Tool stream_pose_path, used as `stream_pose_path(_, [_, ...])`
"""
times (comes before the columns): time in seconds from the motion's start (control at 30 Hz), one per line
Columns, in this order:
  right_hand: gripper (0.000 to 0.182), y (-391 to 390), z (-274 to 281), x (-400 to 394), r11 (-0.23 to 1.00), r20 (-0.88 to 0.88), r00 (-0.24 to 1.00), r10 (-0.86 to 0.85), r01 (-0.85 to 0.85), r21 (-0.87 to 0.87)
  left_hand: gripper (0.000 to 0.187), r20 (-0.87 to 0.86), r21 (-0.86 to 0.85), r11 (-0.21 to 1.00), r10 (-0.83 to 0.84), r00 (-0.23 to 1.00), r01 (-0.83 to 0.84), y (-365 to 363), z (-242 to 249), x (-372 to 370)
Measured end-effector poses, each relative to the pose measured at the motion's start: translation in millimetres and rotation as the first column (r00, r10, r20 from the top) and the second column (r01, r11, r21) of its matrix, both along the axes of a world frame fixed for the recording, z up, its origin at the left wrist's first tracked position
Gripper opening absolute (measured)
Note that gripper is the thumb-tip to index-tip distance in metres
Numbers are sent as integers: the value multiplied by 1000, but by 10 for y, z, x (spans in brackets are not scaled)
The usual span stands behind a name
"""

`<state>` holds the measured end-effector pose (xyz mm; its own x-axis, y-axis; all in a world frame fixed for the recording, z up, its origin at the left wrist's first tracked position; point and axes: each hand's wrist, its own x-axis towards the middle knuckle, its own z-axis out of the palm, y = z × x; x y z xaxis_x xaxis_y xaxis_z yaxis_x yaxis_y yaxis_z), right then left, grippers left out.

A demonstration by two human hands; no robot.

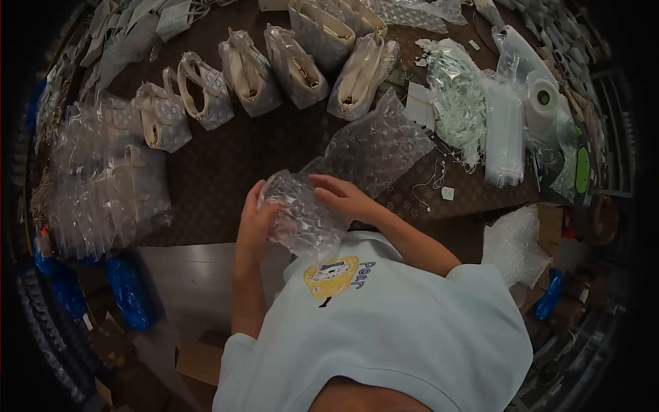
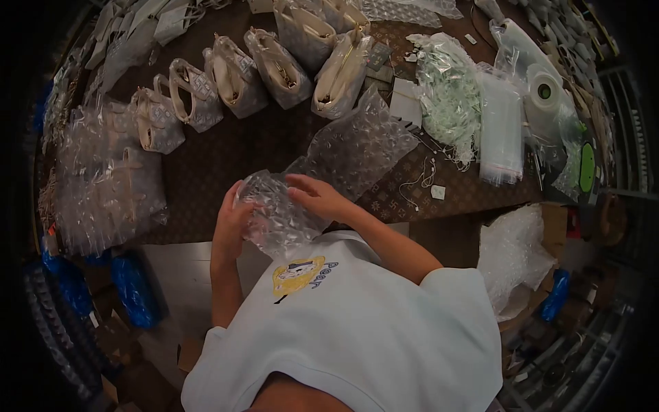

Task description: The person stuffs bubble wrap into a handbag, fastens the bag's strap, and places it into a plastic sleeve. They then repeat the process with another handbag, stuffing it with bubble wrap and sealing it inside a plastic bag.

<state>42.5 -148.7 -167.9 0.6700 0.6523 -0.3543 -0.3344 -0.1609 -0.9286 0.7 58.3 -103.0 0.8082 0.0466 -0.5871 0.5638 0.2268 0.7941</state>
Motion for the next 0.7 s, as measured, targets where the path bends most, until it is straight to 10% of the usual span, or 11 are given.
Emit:
stream_pose_path(0.07, [68,-128,482,3,984,-47,997,-67,73,160,64,13,13,1000,-7,1000,6,-203,-39,70])
stream_pose_path(0.17, [74,-267,734,-75,990,435,892,125,-84,-113,78,116,-266,963,-6,993,37,-510,-135,217])
stream_pose_path(0.23, [78,-317,561,-100,943,632,772,74,153,-296,88,162,-393,912,-62,985,122,-713,-134,281])
stream_pose_path(0.4, [51,-826,175,105,942,378,893,-243,310,-126,89,296,-294,935,-111,949,201,-1041,-219,351])
stream_pose_path(0.47, [32,-1190,85,334,854,360,845,-396,483,-192,86,505,325,923,-353,787,206,-1184,-408,359])
stream_pose_path(0.5, [25,-1407,101,469,749,424,813,-399,556,-360,86,508,327,922,-357,784,208,-1263,-515,379])
stream_pose_path(0.57, [21,-1733,79,611,384,902,432,2,833,-399,82,371,789,558,-767,524,258,-1438,-774,358])
stream_pose_path(0.7, [26,-2445,-433,826,80,861,435,262,880,-469,75,23,900,211,-897,442,382,-1770,-1199,393])
